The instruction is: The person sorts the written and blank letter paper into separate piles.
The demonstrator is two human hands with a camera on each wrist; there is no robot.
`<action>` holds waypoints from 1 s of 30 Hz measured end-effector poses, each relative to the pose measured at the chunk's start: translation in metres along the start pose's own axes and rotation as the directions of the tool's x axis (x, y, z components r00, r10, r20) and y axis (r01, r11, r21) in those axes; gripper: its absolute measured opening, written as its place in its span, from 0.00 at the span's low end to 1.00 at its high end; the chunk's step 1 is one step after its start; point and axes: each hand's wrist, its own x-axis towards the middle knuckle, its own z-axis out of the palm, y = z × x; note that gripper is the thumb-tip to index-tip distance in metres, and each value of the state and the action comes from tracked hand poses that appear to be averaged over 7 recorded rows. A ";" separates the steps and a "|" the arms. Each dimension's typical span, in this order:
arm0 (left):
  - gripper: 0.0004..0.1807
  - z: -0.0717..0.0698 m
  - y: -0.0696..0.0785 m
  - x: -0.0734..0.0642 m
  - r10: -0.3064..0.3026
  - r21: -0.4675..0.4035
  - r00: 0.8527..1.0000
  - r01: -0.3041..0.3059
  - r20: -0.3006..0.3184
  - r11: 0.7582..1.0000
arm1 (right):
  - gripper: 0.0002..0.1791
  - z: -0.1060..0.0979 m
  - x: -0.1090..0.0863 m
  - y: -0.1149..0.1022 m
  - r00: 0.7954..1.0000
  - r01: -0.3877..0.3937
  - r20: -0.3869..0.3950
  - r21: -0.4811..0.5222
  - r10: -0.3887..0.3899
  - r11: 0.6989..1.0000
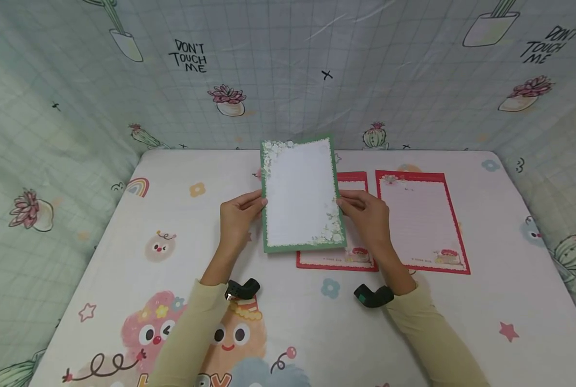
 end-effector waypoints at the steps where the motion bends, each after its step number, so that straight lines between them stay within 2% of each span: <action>1: 0.15 -0.002 0.000 0.000 0.001 0.002 1.000 -0.001 0.000 1.000 | 0.17 0.002 0.001 -0.001 1.000 -0.007 0.003 0.002 0.007 1.000; 7: 0.12 -0.012 0.004 -0.001 0.015 0.007 1.000 -0.015 0.020 1.000 | 0.17 0.011 0.002 -0.007 0.999 -0.039 0.014 0.032 0.038 0.999; 16: 0.12 -0.027 0.012 -0.002 0.019 -0.032 0.999 -0.018 0.030 0.999 | 0.14 0.023 0.006 -0.018 0.997 -0.061 0.062 0.094 0.055 0.994; 23: 0.13 -0.045 0.009 0.000 -0.010 -0.007 0.999 0.010 0.033 1.000 | 0.13 0.035 0.005 -0.023 0.986 -0.144 0.101 0.111 0.133 0.983; 30: 0.15 -0.070 0.008 0.005 -0.066 0.068 0.996 0.063 0.053 0.996 | 0.12 0.048 0.002 -0.019 0.977 -0.188 0.143 0.208 0.160 0.960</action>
